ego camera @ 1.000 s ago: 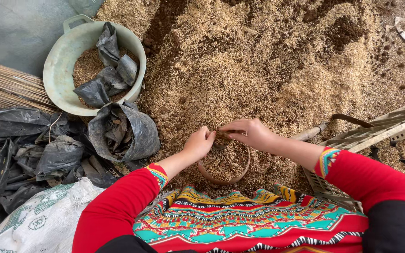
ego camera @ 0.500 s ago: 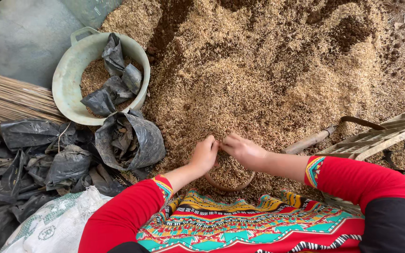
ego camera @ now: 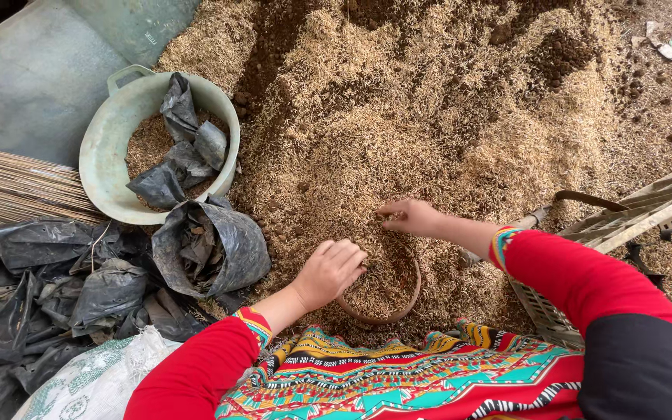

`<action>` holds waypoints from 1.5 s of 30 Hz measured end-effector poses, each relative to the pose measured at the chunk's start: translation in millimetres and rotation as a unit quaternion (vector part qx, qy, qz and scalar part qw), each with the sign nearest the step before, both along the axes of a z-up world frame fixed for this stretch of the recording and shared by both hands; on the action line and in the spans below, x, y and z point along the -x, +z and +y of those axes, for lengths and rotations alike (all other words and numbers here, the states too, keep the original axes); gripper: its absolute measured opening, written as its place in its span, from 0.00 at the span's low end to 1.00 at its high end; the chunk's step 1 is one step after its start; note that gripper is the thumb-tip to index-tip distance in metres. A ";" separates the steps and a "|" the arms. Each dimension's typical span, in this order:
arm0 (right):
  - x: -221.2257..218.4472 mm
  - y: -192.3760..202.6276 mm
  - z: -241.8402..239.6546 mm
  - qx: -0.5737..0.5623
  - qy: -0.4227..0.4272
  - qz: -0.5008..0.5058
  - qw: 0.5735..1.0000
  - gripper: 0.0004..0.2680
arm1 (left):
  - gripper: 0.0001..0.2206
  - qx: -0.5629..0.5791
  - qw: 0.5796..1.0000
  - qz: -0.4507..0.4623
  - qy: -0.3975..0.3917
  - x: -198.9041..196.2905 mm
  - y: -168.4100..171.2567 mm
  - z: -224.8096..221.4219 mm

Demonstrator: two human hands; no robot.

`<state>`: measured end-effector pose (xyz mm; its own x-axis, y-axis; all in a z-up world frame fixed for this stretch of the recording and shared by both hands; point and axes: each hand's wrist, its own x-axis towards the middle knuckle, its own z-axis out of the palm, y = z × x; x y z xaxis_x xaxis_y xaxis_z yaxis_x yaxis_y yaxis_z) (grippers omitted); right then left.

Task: The person scoops a granular material from a large pile into a small bowl, then packs it into black plastic bags by hand. The filled bags are placed into a white plastic crate. The person repeats this process multiple times.

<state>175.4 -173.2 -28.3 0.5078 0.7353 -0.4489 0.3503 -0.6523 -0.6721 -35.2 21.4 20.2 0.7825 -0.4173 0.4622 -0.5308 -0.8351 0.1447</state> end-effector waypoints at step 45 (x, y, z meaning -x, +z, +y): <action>70.1 57.8 -8.6 -0.289 0.308 -0.353 0.835 0.16 | 0.15 0.330 0.810 0.409 0.260 -23.4 -50.6 -11.3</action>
